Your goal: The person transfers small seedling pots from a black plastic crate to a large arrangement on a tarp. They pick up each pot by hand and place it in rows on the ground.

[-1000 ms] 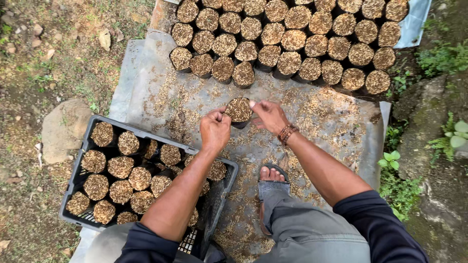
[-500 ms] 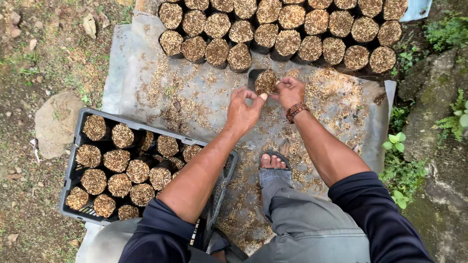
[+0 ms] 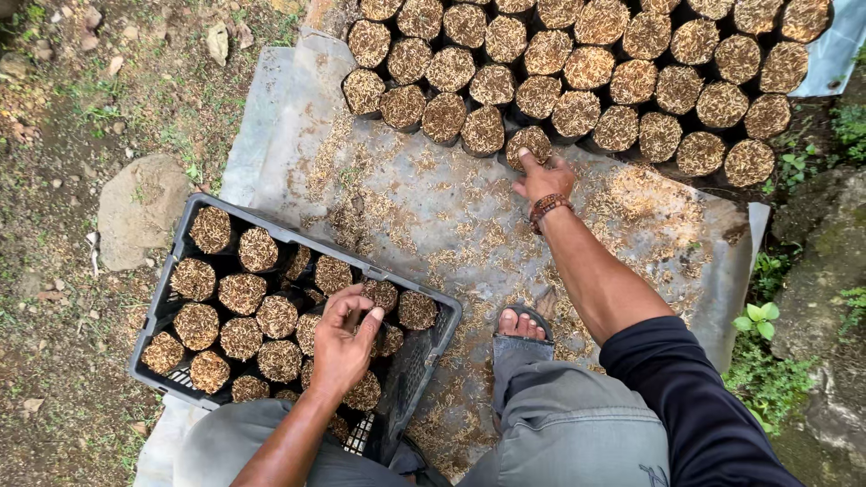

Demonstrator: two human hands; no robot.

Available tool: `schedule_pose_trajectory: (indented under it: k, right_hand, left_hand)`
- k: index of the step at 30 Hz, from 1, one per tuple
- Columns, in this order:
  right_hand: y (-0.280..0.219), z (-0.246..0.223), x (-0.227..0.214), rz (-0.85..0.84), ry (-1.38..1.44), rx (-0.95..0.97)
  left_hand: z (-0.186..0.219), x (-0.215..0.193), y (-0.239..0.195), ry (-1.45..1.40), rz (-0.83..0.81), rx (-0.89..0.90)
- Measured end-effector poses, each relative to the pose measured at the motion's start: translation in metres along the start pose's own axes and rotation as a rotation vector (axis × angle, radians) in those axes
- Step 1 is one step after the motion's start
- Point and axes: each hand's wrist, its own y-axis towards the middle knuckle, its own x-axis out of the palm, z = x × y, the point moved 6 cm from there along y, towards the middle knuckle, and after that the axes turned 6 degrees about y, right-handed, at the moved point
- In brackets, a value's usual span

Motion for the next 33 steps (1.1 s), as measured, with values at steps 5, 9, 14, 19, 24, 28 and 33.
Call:
schedule_pose_trajectory:
  k: [5, 9, 14, 19, 24, 28, 33]
  right_hand:
    - [-0.021, -0.013, 0.02, 0.01, 0.179, 0.076]
    - [-0.02, -0.025, 0.025, -0.051, 0.021, 0.047]
    - [-0.031, -0.026, -0.001, 0.016, -0.314, -0.097]
    - [-0.128, -0.03, 0.008, -0.326, -0.433, -0.806]
    - [-0.268, 0.059, 0.069, -1.193, -0.87, -0.524]
    - [-0.307, 0.106, 0.105, -1.195, -1.183, -0.7]
    - [-0.29, 0.157, 0.111, -1.214, -1.171, -0.661]
  left_hand:
    - [-0.011, 0.015, 0.011, -0.075, 0.026, 0.026]
    - [-0.011, 0.017, 0.021, -0.05, 0.01, 0.046]
    - [-0.024, -0.018, 0.034, -0.12, 0.151, 0.004]
    - [-0.035, -0.058, 0.046, 0.26, 0.126, -0.121]
    - [-0.048, -0.067, 0.039, 0.604, -0.03, -0.148]
    - [-0.054, -0.072, 0.032, 0.876, -0.07, -0.078]
    - [-0.07, -0.076, 0.027, 1.049, -0.221, -0.168]
